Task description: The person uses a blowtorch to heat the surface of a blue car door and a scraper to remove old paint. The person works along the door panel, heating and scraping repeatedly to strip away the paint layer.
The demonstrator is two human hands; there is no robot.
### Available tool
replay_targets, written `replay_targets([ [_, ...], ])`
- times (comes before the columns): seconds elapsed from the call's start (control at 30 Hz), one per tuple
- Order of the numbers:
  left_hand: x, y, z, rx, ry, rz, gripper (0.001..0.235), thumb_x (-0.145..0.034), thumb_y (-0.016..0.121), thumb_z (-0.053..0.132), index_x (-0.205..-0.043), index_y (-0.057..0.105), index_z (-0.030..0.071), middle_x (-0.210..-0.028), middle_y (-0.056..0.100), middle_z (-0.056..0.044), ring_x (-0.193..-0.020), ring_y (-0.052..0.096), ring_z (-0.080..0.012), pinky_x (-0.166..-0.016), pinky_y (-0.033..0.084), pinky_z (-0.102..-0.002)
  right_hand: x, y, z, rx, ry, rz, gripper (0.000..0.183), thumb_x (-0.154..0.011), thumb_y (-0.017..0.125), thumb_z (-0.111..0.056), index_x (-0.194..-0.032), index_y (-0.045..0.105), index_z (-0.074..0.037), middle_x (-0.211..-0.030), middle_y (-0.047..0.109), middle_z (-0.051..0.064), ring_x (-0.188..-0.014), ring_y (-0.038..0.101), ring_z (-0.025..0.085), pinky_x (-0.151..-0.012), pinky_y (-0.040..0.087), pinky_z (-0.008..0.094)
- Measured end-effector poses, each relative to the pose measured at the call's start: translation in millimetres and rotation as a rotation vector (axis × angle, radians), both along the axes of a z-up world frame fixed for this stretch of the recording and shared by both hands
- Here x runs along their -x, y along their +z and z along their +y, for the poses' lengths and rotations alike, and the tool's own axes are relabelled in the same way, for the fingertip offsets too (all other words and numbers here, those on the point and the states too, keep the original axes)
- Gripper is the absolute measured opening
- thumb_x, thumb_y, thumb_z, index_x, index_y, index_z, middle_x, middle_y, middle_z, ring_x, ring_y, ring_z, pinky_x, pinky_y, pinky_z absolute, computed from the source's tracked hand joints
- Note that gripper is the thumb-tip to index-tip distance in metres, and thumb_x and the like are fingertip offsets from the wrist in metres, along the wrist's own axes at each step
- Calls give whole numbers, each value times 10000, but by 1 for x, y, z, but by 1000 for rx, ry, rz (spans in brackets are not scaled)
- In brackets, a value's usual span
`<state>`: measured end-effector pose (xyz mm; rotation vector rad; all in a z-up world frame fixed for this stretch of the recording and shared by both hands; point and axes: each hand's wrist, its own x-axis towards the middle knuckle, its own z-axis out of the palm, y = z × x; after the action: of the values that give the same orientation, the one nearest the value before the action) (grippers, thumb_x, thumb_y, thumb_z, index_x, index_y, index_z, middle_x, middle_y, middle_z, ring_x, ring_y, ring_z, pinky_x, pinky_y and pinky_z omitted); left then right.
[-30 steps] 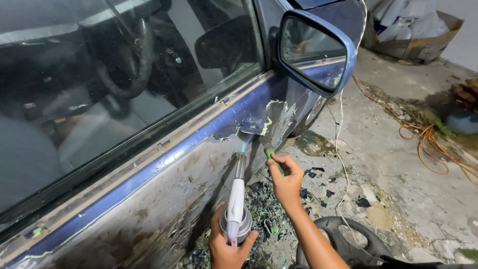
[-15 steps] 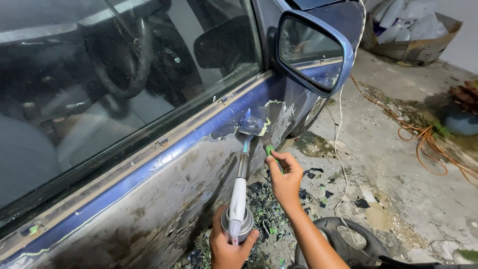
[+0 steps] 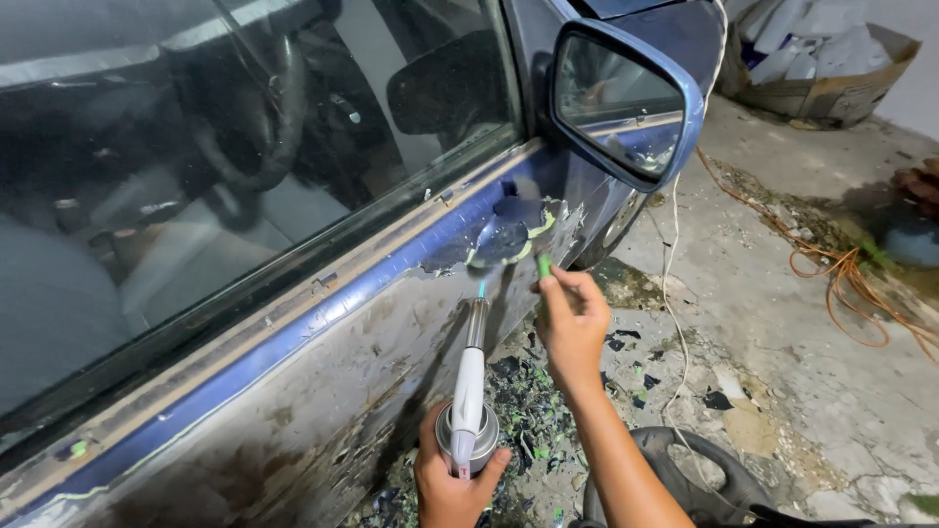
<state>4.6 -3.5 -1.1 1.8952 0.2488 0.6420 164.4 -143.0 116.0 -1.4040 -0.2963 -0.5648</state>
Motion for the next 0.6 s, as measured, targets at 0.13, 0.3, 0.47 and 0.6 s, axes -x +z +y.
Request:
replay_targets([
  [0.13,2,3,15,28,9,122,887,-607,863,635,-1324,566,205,-864,794,-16,-616,731,-186,-538,560,-327,19,-8,-11,27,-53,99,117,-996,627,-106,-1072,698,-52,-849,731,80,-454,471,45,-318,352,167],
  [0.3,2,0,26,43,-25,75,951,-610,898,583,-1377,532,156,-1071,815,-67,-838,830,-208,-663,688,-326,47,-41,-28,125,-42,169,109,-930,696,-113,-997,722,-32,-732,659,35,-516,436,62,-398,327,201],
  [0.47,12,7,23,18,14,108,958,-586,840,695,-1354,559,195,-1009,819,-41,-850,812,-237,-673,619,-373,54,-59,-15,172,23,30,104,-905,704,-63,-1004,730,-45,-864,739,70,-695,592,104,-563,461,202],
  [0.6,19,15,24,89,21,188,934,-547,896,622,-1342,578,251,-977,849,7,-799,827,-182,-652,637,-335,44,-46,8,96,8,-16,124,-931,697,-100,-1034,721,-35,-875,724,77,-741,613,118,-615,505,214],
])
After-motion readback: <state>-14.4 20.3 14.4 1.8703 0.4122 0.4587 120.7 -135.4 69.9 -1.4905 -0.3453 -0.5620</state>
